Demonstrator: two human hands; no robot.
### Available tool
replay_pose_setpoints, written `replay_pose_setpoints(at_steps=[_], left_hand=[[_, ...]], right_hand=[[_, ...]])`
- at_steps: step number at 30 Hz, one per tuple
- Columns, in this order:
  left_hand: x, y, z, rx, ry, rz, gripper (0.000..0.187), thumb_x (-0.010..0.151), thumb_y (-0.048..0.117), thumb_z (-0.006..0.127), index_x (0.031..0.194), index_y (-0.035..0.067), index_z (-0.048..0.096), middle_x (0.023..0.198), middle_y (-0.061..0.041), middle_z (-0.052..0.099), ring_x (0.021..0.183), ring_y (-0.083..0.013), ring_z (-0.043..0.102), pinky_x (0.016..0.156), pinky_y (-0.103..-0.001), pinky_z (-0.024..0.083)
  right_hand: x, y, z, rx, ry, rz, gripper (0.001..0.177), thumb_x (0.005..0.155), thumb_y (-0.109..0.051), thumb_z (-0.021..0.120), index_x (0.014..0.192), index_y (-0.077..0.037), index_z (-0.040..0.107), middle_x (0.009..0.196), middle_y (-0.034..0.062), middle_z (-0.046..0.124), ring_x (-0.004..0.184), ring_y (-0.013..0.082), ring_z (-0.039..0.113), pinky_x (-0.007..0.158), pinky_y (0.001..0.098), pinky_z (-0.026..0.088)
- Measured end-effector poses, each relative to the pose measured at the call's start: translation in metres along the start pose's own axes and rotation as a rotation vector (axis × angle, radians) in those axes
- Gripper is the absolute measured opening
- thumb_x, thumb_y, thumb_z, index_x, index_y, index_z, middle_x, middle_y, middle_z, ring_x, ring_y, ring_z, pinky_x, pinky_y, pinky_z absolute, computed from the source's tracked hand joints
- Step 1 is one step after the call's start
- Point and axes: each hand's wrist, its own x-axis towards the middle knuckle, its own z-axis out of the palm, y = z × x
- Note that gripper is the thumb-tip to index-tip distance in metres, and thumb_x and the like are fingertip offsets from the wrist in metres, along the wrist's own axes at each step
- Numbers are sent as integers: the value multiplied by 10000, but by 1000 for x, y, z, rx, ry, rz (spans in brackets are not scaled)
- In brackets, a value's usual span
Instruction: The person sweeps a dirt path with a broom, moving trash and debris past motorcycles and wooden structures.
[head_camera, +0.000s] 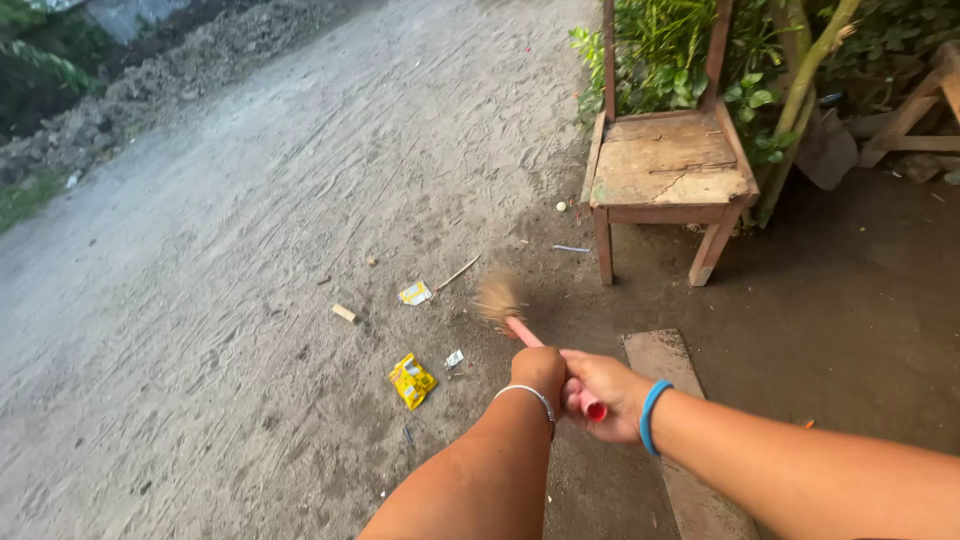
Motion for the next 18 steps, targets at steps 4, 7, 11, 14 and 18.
replay_pose_setpoints(at_steps=[4,7,11,14,18], left_hand=[[-29,25,-2,-156,-106,107,332,1001,287,589,1200,21,599,856,-135,671,544,-228,608,460,-383,499],[-39,40,-11,-156,-202,58,375,984,395,577,1190,81,579,886,-79,597,682,-212,609,600,-404,537],[-56,54,-11,-237,-145,32,236,965,279,618,1132,116,580,927,-28,639,845,-173,657,733,-450,552],[-68,43,-13,-278,-133,-21,208,965,242,613,1115,107,564,895,-44,584,811,-186,619,707,-432,569],[-16,15,-16,-302,-161,40,217,931,248,646,1024,56,602,778,-71,532,642,-202,533,594,-416,532]], right_hand=[[-26,-39,12,-191,-150,-28,130,1018,-118,522,1127,-126,593,704,-62,496,522,1,445,388,152,392],[-48,-53,25,-608,-51,-12,174,979,-49,548,1120,-150,561,735,-12,528,520,45,444,379,192,360],[-25,-61,-6,-103,-414,154,113,1014,-96,573,1062,-23,502,758,1,477,534,35,450,383,179,388],[-59,-57,25,-401,-278,119,101,956,-30,564,1020,-83,506,759,3,484,519,45,446,377,192,370],[-64,-50,35,-606,-133,84,82,920,-35,568,968,-71,513,765,19,501,516,50,456,373,187,366]])
